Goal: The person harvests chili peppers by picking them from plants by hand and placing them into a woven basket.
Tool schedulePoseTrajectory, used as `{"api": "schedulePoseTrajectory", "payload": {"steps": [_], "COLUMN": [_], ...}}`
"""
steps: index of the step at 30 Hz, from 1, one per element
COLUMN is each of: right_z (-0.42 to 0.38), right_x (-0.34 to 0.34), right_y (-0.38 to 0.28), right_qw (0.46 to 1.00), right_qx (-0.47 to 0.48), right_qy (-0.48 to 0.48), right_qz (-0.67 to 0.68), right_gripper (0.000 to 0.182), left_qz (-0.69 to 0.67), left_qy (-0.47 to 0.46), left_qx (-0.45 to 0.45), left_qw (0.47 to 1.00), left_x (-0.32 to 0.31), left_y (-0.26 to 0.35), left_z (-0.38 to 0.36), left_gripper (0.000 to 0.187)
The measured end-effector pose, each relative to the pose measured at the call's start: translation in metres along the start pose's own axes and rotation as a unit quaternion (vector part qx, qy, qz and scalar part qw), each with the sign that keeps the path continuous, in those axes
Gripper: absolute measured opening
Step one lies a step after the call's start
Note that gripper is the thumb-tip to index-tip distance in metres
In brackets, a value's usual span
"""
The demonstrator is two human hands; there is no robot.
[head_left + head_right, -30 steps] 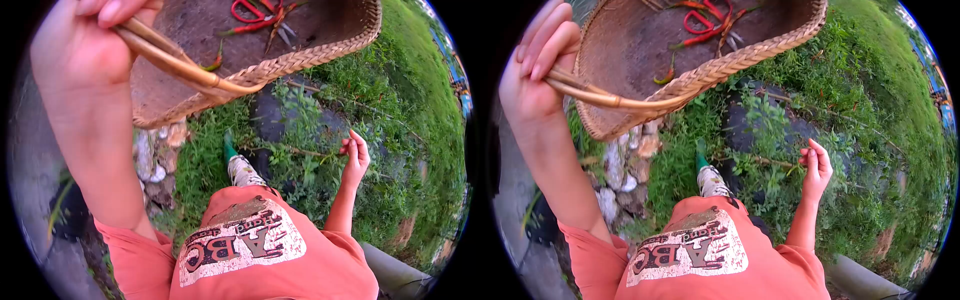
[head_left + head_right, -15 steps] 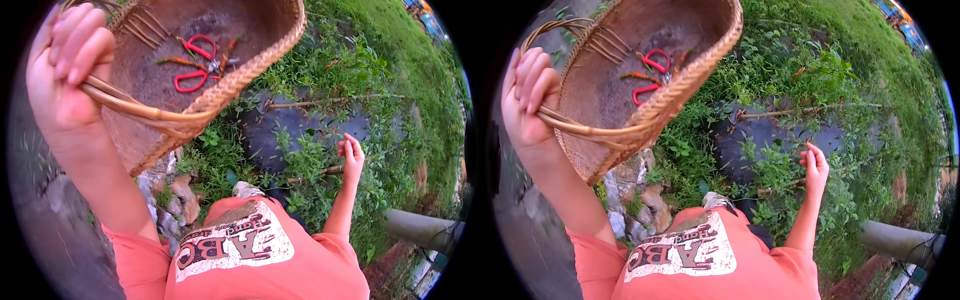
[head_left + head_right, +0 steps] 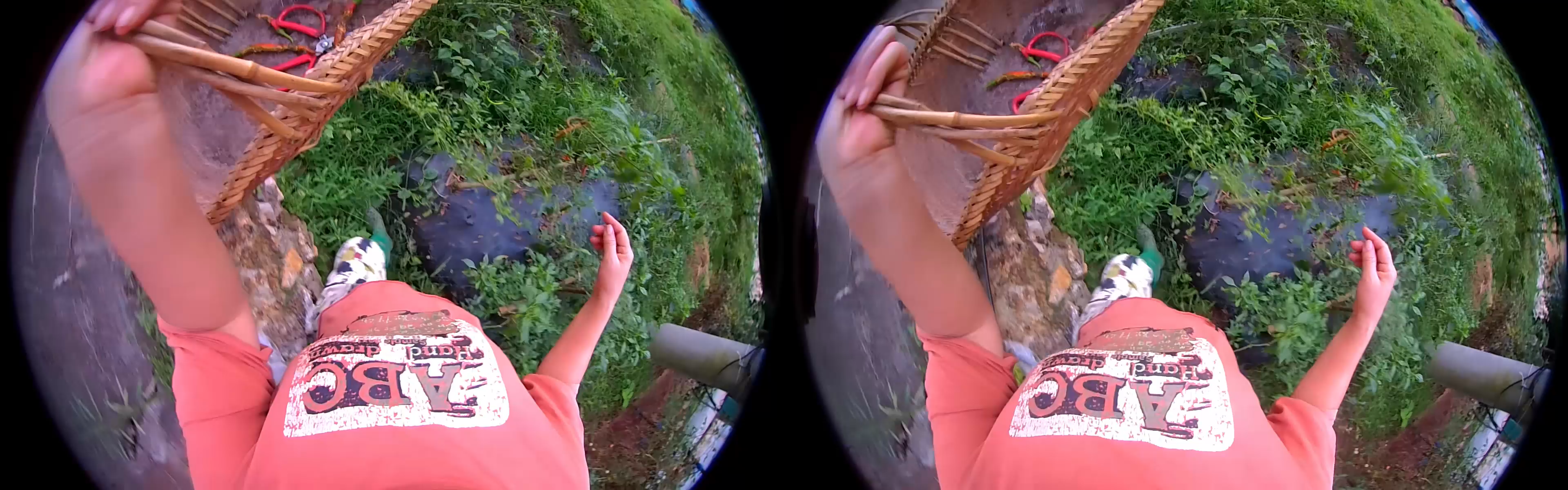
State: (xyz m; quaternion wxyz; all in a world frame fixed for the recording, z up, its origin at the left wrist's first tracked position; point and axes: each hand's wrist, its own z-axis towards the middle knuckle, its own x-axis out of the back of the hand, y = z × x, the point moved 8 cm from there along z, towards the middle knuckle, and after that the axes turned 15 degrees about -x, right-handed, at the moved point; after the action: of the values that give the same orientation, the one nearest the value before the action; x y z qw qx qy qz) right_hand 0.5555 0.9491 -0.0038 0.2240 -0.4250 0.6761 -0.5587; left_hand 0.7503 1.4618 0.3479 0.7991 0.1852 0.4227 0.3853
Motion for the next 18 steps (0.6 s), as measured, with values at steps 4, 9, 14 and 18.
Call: {"api": "schedulePoseTrajectory", "payload": {"steps": [4,9,14,18], "right_z": [0.023,0.086,0.109,0.125], "right_x": [-0.027,-0.045,-0.075,-0.087], "right_y": [0.015,0.042,0.03,0.046], "right_qw": [0.998,0.987,0.979,0.971], "right_qx": [-0.009,-0.095,-0.139,-0.161], "right_qy": [0.065,0.132,0.15,0.179], "right_qz": [-0.013,0.006,-0.001,0.014], "right_gripper": [0.023,0.023,0.024,0.024], "left_qz": [-0.032,-0.076,-0.057,-0.037], "left_qy": [-0.006,-0.032,-0.064,-0.03], "left_qx": [-0.01,0.013,0.048,0.033], "left_qw": [0.999,0.997,0.995,0.998], "left_x": [0.044,0.106,0.149,0.18], "left_y": [-0.058,-0.11,-0.13,-0.146], "left_z": [0.035,0.109,0.157,0.167], "left_gripper": [0.031,0.031,0.03,0.03]}}
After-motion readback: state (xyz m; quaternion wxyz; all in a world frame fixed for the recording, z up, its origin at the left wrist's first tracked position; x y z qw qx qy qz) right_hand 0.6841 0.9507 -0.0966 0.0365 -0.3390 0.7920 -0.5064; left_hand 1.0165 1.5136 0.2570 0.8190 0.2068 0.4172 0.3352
